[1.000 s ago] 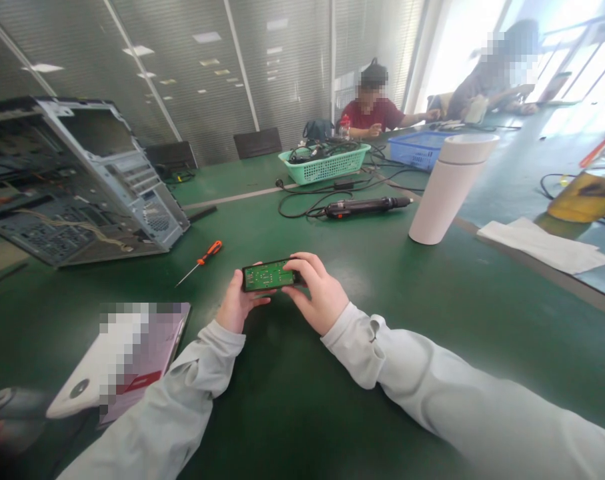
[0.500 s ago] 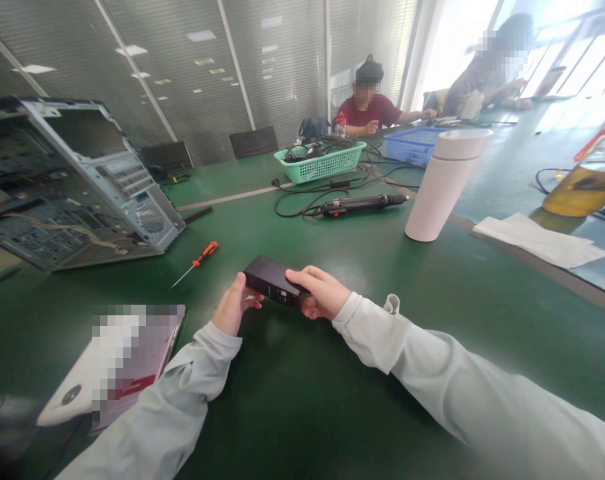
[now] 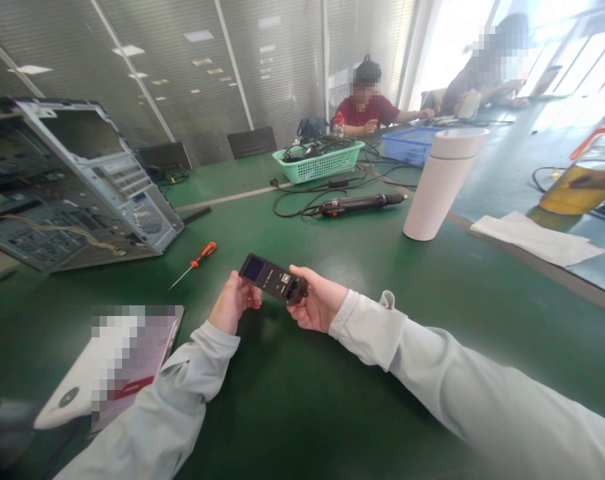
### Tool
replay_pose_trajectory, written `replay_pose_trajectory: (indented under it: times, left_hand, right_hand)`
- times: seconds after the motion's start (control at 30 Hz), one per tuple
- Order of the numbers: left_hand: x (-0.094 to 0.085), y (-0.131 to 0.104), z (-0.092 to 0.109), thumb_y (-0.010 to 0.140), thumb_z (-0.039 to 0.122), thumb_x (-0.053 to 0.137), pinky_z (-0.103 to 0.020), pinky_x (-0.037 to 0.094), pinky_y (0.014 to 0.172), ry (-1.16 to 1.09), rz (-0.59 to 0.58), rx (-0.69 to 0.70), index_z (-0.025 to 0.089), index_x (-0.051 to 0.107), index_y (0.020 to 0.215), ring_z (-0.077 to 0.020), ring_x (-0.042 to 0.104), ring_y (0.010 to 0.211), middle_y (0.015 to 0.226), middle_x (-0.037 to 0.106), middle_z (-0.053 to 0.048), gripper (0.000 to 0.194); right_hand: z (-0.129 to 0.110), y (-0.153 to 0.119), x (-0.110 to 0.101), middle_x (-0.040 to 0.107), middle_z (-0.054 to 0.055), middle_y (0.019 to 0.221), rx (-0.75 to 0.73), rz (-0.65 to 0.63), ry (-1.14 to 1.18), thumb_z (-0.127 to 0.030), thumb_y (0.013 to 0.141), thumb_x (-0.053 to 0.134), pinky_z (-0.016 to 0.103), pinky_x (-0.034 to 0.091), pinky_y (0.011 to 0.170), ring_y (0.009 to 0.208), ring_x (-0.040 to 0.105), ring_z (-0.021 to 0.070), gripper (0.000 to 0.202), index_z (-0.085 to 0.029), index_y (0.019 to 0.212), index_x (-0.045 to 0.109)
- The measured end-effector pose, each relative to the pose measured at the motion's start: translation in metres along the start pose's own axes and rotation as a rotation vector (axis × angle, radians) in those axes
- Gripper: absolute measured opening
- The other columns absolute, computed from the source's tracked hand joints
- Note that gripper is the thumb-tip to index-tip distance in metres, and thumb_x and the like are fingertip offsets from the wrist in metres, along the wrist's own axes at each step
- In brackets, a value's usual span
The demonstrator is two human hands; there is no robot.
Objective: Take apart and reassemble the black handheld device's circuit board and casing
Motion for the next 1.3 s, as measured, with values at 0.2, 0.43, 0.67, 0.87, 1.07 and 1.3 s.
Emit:
replay_pose_trajectory:
  times: [0.2,0.43,0.67,0.87,1.07,1.3]
  left_hand:
    - [-0.007,0.005,-0.008,0.070,0.065,0.042,-0.021,0.038,0.041,-0.051,0.042,-0.015,0.015,0.054,0.069,-0.0104,0.049,0.041,0.047,0.054,0.000,0.052]
    - [-0.009,-0.002,0.004,0.066,0.055,0.054,-0.023,0.048,0.047,0.052,0.070,0.098,0.014,0.056,0.099,-0.0180,0.060,0.074,0.091,0.063,-0.009,0.052]
    - [0.003,-0.015,0.023,0.071,0.034,0.059,-0.023,0.050,0.065,0.266,-0.011,0.332,0.019,0.044,0.124,-0.0197,0.055,0.099,0.121,0.052,-0.010,0.058]
    - [0.007,-0.024,0.033,0.072,0.026,0.058,-0.025,0.050,0.070,0.428,0.020,0.448,0.021,0.044,0.126,-0.0202,0.052,0.104,0.126,0.048,-0.011,0.056]
    - [0.010,-0.025,0.037,0.073,0.027,0.057,-0.030,0.051,0.075,0.565,-0.026,0.509,0.020,0.054,0.115,-0.0207,0.053,0.102,0.121,0.052,-0.010,0.042]
    - [0.004,-0.013,0.019,0.064,0.035,0.065,-0.029,0.048,0.072,0.327,-0.021,0.271,0.014,0.060,0.090,-0.0172,0.060,0.082,0.090,0.065,-0.008,0.034]
  right_hand:
    - [-0.020,0.004,-0.017,0.044,-0.003,0.056,-0.254,0.175,-0.271,-0.040,0.085,0.048,0.013,0.035,0.038,0.040,0.042,0.0066,0.027,-0.016,0.083,0.037]
    - [-0.068,-0.040,-0.005,0.051,0.004,0.098,-1.069,0.418,-1.090,-0.038,0.075,0.059,0.024,0.048,0.061,0.073,0.053,0.0122,0.045,-0.019,0.114,0.046]
    - [-0.077,-0.065,0.013,0.046,0.006,0.116,-1.311,0.540,-1.506,-0.021,0.080,0.054,0.031,0.048,0.082,0.103,0.048,0.0188,0.042,-0.018,0.121,0.042]
    - [-0.076,-0.062,0.012,0.045,0.006,0.118,-1.323,0.520,-1.537,-0.015,0.079,0.053,0.035,0.044,0.091,0.106,0.044,0.0199,0.041,-0.018,0.119,0.043]
    - [-0.072,-0.061,0.016,0.044,0.008,0.116,-1.306,0.459,-1.498,-0.018,0.081,0.049,0.038,0.040,0.093,0.104,0.045,0.0208,0.039,-0.018,0.120,0.044]
    - [-0.077,-0.040,-0.009,0.044,0.009,0.112,-1.144,0.262,-1.052,-0.028,0.079,0.050,0.028,0.047,0.076,0.097,0.047,0.0171,0.044,-0.015,0.120,0.039]
Point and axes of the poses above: each hand's wrist, its own y-axis towards the middle knuckle, its own x-axis out of the palm, z = x × y, the point moved 9 cm from there along y, towards the middle knuckle
